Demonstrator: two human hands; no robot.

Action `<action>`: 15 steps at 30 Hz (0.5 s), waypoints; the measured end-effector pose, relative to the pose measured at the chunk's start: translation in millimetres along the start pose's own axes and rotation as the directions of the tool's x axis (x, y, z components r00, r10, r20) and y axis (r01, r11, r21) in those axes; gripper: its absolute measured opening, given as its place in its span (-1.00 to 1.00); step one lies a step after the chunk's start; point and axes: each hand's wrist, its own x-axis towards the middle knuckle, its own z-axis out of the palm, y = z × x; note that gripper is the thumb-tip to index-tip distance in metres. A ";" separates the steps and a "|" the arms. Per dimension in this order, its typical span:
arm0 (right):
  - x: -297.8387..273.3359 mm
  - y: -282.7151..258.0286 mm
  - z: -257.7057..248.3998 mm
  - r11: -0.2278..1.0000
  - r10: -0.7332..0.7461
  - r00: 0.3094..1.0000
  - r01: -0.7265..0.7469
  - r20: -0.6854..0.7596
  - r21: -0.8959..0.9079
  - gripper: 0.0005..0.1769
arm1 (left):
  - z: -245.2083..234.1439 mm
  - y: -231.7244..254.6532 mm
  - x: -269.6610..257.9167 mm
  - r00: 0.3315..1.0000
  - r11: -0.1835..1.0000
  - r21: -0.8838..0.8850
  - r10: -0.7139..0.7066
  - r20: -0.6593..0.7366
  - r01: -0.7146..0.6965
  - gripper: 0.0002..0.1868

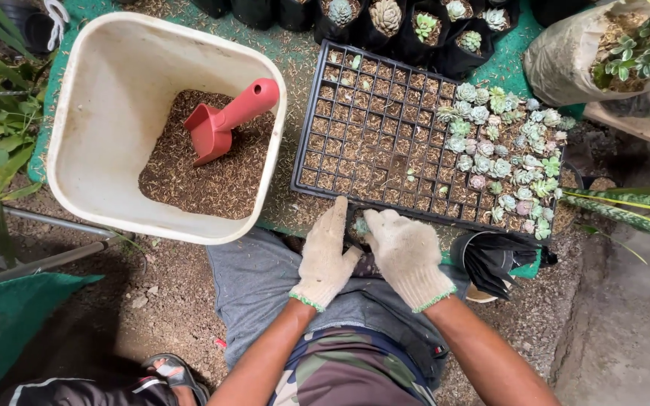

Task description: Potting succulent cuttings into small containers and trays using soil and a hand scoop.

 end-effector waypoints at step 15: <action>-16.1 37.9 -33.4 0.885 0.199 0.966 -0.106 -0.162 0.454 -0.78 | -37.6 32.4 -29.1 0.963 0.988 0.016 0.154 -0.221 -0.154 -0.17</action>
